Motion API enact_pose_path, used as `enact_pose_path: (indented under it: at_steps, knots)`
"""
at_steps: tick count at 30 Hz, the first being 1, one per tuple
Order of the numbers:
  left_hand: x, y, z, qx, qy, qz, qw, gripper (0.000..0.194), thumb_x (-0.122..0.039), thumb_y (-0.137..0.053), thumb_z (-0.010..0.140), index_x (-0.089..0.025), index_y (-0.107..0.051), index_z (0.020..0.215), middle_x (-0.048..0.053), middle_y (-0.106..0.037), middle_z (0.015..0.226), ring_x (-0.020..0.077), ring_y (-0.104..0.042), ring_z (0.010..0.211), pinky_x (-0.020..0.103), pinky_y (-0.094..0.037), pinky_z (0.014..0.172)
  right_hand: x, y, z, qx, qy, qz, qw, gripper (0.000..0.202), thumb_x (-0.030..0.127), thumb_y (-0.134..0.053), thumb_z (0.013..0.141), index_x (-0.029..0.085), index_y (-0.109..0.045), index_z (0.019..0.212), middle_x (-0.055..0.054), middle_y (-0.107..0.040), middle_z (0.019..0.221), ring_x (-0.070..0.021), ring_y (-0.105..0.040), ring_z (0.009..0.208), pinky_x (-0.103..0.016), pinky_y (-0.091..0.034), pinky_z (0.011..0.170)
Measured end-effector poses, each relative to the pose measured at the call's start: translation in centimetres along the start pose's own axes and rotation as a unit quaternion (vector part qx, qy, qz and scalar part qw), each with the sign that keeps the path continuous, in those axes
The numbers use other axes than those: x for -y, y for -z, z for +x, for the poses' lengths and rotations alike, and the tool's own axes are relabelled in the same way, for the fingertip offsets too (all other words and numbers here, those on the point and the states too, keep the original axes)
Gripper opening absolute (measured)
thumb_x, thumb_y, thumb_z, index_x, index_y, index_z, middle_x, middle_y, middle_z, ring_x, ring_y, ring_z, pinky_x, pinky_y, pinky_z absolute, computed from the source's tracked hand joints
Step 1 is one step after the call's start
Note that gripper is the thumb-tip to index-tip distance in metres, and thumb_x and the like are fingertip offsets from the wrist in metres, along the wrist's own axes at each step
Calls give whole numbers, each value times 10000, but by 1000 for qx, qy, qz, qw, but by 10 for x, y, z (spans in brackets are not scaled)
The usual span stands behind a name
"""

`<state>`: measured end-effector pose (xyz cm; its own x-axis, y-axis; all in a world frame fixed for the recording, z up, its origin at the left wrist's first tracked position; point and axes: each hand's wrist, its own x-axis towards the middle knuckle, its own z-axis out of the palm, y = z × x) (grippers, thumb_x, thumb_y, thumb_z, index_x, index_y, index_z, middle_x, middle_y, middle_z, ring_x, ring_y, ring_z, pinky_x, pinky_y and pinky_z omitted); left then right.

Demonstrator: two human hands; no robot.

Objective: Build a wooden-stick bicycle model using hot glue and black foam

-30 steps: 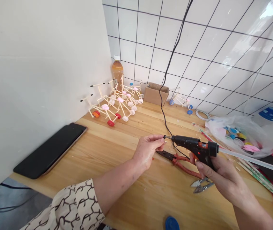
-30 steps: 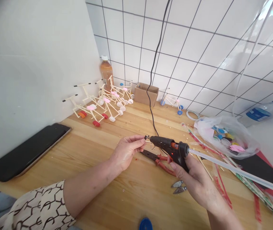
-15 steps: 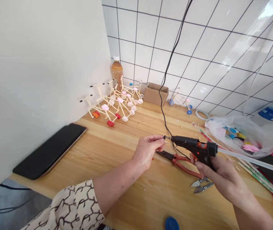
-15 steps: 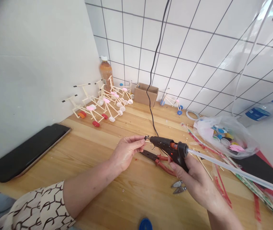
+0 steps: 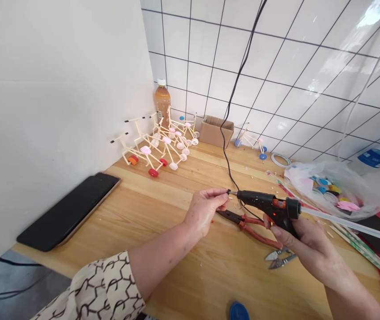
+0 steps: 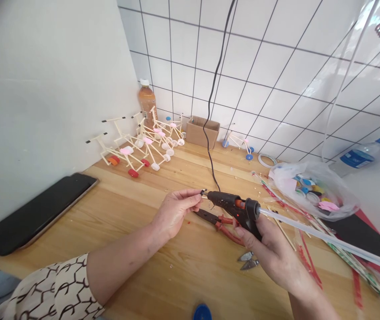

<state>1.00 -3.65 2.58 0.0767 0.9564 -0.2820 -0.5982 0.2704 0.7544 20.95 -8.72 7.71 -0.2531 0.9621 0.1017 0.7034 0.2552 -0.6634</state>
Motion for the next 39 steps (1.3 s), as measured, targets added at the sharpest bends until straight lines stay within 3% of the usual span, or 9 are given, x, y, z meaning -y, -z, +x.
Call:
enact_pose_path:
  at_steps: [11,16,25,39]
  knots:
    - [0,1,1,6,-5,11,1000,211,-144,-727,544,-99,-691,746,28,-647,578,82,-538,514,236,-431,561,-7,2,-2,-13,-25,5,1000,262,422,-515,814,215,-607,946,-14,-571,708,-163,-541,655,-250,-454,540]
    - [-1,1,0,4,-5,8,1000,148,-142,-726,543,-107,-649,664,16,-630,553,86,-546,488,242,-442,553,-11,5,0,0,-27,25,999,246,413,-515,812,205,-590,921,6,-515,642,-143,-500,587,-239,-436,492]
    - [-4,1,-1,15,3,26,1000,150,-208,-727,570,-110,-650,654,8,-604,520,74,-498,420,206,-373,423,-10,6,-1,1,-22,9,1000,214,398,-511,815,207,-596,861,5,-510,635,-147,-500,597,-240,-444,487]
    - [-2,1,-1,12,11,5,1000,162,-149,-718,584,-93,-672,730,21,-631,550,95,-564,493,261,-487,567,-17,6,0,8,-22,11,1000,203,386,-515,814,215,-582,900,-5,-539,671,-163,-526,633,-251,-461,504]
